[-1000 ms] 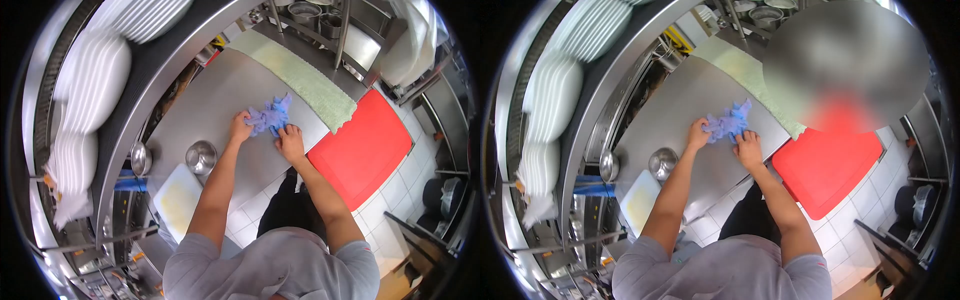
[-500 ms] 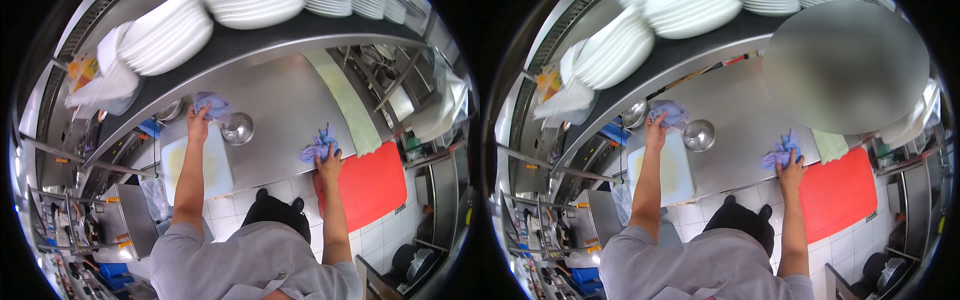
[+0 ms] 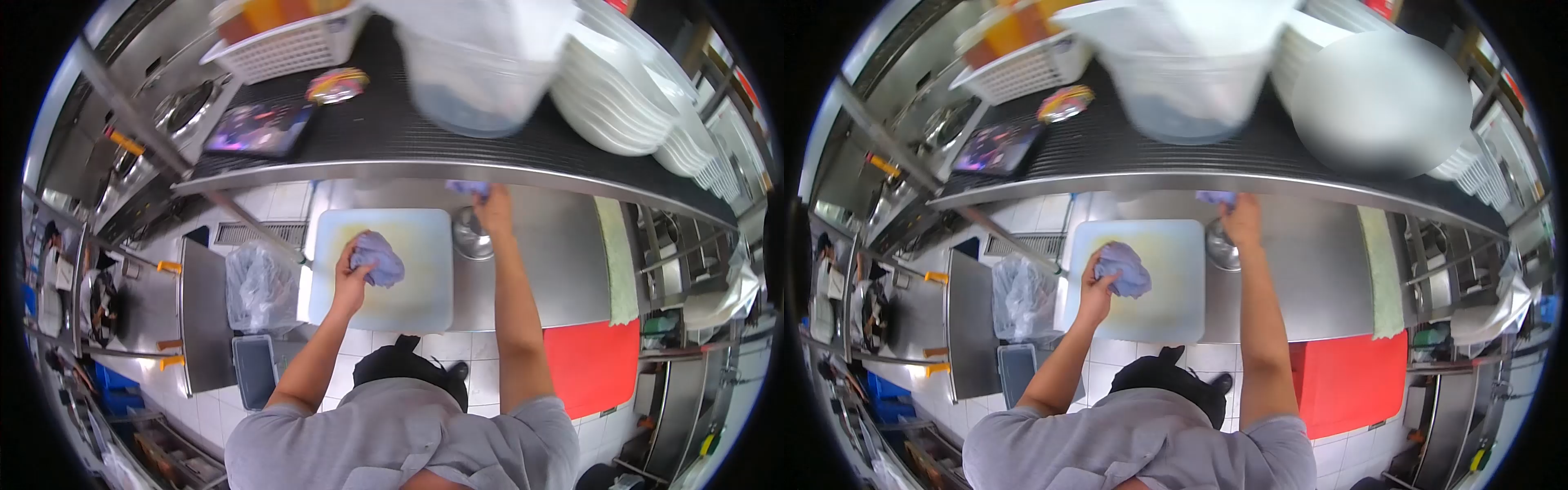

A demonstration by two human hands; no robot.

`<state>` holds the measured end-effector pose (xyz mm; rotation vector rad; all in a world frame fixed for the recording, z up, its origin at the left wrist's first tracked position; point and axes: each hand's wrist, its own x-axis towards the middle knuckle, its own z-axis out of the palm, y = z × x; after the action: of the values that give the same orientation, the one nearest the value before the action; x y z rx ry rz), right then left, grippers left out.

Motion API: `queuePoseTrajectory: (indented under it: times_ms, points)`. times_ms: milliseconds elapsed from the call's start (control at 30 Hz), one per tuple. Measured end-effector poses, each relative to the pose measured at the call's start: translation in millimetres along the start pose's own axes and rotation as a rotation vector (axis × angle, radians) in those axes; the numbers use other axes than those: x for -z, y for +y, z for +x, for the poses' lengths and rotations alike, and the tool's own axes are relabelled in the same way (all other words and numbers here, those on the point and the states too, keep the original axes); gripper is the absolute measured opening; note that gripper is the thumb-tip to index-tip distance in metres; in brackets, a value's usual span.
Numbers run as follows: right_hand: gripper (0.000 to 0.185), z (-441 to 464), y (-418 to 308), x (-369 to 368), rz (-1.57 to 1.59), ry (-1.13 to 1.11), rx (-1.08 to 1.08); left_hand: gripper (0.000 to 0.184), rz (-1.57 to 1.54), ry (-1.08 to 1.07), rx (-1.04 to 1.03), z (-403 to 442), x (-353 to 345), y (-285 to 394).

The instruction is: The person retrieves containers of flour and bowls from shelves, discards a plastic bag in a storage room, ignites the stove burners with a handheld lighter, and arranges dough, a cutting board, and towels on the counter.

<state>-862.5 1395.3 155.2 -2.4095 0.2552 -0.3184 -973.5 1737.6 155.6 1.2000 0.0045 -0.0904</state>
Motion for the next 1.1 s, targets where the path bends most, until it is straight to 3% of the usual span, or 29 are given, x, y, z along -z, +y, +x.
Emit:
queuePoseTrajectory:
  times_ms: [67,100,133,233,267,300,367,433,500,533,600,633,700,767,833,900,967,1067,1100]
  points:
    - [0.043,-30,-58,-55,-0.236,-0.088,0.352,0.063,-0.001,0.025,-0.036,-23,33,12]
    - [0.044,-42,-69,-95,-0.045,-0.136,0.472,0.06,-0.001,0.031,-0.064,-34,45,17]
    - [0.046,-72,-95,-123,0.398,-0.345,0.358,0.062,-0.044,0.03,-0.069,-45,57,30]
    - [0.06,-184,-186,-159,1.082,-0.971,-0.139,0.065,0.03,0.221,-0.226,-81,98,45]
    - [0.061,-217,-200,-173,1.352,-1.186,-0.399,0.068,0.374,0.311,-0.314,-95,109,62]
    - [0.061,-240,-212,-181,1.335,-1.238,-0.398,0.068,0.378,0.36,-0.318,-109,120,61]
    - [0.061,-277,-240,-204,1.689,-1.257,-0.64,0.069,1.098,0.354,-0.395,-138,145,63]
    - [0.055,-300,-245,-231,1.714,-1.206,-0.682,0.077,1.449,0.164,-0.245,-165,158,59]
    - [0.051,-318,-246,-256,1.544,-1.22,-0.62,0.087,1.197,0.163,-0.192,-185,190,28]
    - [0.049,-326,-257,-255,1.487,-1.136,-0.584,0.087,1.191,0.167,-0.213,-189,201,36]
    - [0.055,-331,-281,-255,1.389,-1.065,-0.491,0.09,0.434,0.189,0.037,-189,225,62]
    - [0.057,-331,-292,-263,1.317,-0.988,-0.406,0.09,0.429,0.181,0.012,-184,240,65]
    - [0.061,-306,-338,-276,1.193,-0.891,-0.259,0.093,0.19,0.353,-0.343,-169,280,76]
    - [0.062,-269,-419,-268,0.938,-0.308,0.446,0.08,0.509,0.491,-0.528,-155,331,101]
    - [0.062,-215,-498,-257,0.954,0.258,0.91,0.066,0.855,0.459,-0.426,-147,385,138]
    - [0.068,-142,-584,-244,0.914,0.836,1.24,0.058,0.947,0.459,-0.383,-151,426,174]
    - [0.079,-39,-646,-230,0.738,1.054,1.205,0.051,1.061,0.451,-0.366,-155,469,203]
    - [0.096,98,-706,-254,0.326,0.945,0.937,0.041,0.835,0.6,-0.255,-165,512,216]
    - [0.097,100,-721,-272,0.079,0.74,0.363,0.04,0.828,0.631,-0.228,-169,521,221]
